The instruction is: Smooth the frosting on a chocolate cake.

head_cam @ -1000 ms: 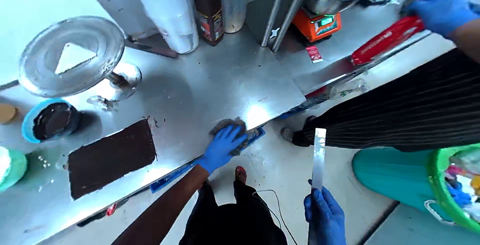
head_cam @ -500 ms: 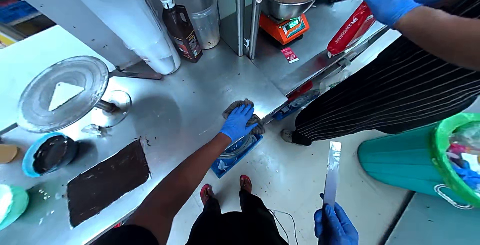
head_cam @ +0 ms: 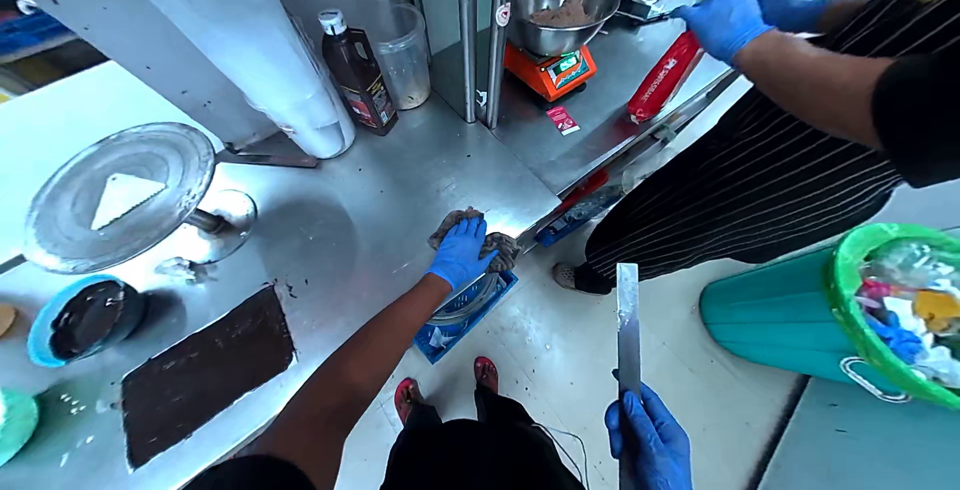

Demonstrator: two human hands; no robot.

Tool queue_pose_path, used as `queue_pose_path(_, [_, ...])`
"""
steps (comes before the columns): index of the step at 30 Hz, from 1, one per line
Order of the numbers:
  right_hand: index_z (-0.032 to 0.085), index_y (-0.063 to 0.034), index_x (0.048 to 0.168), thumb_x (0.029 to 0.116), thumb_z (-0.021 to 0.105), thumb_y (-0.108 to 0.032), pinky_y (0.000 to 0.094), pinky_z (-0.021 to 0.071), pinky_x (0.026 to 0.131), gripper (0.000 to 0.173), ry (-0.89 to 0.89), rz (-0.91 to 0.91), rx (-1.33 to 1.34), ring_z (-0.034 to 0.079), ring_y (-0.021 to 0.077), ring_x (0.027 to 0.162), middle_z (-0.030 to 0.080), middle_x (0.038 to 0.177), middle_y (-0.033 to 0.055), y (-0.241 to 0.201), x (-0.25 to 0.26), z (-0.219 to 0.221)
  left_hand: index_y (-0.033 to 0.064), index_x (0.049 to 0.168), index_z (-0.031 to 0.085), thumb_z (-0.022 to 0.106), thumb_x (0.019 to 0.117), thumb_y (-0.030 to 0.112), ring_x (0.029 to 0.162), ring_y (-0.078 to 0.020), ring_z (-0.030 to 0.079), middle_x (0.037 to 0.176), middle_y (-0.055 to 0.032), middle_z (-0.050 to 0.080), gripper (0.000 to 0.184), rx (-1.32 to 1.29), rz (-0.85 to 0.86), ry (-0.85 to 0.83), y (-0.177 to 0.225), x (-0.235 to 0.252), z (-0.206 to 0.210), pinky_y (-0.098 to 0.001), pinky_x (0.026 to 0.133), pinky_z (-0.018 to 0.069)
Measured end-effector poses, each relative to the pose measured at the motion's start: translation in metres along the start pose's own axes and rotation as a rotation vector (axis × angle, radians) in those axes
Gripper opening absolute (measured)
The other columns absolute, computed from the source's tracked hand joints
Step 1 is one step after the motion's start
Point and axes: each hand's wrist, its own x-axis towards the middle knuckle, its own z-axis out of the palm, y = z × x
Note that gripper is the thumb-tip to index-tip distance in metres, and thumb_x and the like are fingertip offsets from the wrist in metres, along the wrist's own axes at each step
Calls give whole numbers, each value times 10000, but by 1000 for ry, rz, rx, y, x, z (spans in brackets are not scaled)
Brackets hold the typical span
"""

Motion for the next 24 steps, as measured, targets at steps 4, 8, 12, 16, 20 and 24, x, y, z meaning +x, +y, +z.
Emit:
queue_pose_path(4, [525,48,1289,1059,389,-97,189,468,413,304,30,-25,39,543,67,447,612,620,13,4,1,-4,21,1554,378,477,1025,564,1477,-370,378,1584,-215,401,765,14,-16,-18,1,-1,-2,-502,1220,297])
queue_pose_path(8, [504,50,1322,1076,354,-97,198,483,417,324,24,7,59,552,73,452,613,630,21,7,0,-4,5,1538,395,472,1024,572,1478,-382,373,1583,-214,404,769,9,13,-13,18,34,-4,-518,1219,297])
queue_pose_path(12, [490,47,1326,1078,346,-91,204,493,428,319,-23,31,-25,551,67,456,611,639,-3,4,0,0,11,1530,417,577,979,552,1483,-424,345,1597,-234,379,789,-58,37,16,49,68,-5,-578,1196,304])
queue_pose_path(16, [482,41,1332,1090,317,-102,203,500,445,325,-58,33,-100,550,59,465,597,636,-26,1,2,3,181,1539,460,814,825,296,1503,-419,300,1645,-133,341,805,-92,82,22,70,77,1,-612,1193,286])
queue_pose_path(20, [483,34,1325,1096,322,-110,209,502,444,314,-93,41,-136,555,63,466,610,639,-17,2,6,12,228,1505,521,845,719,-7,1474,-385,372,1616,-89,409,882,-130,198,63,47,29,15,-594,1187,309])
queue_pose_path(24, [510,50,1314,1080,366,-101,209,492,432,313,-91,31,-113,548,72,461,610,637,-3,1,7,22,316,1482,547,857,692,-4,1468,-382,383,1599,-46,443,906,-126,181,105,-12,-77,27,-611,1176,323])
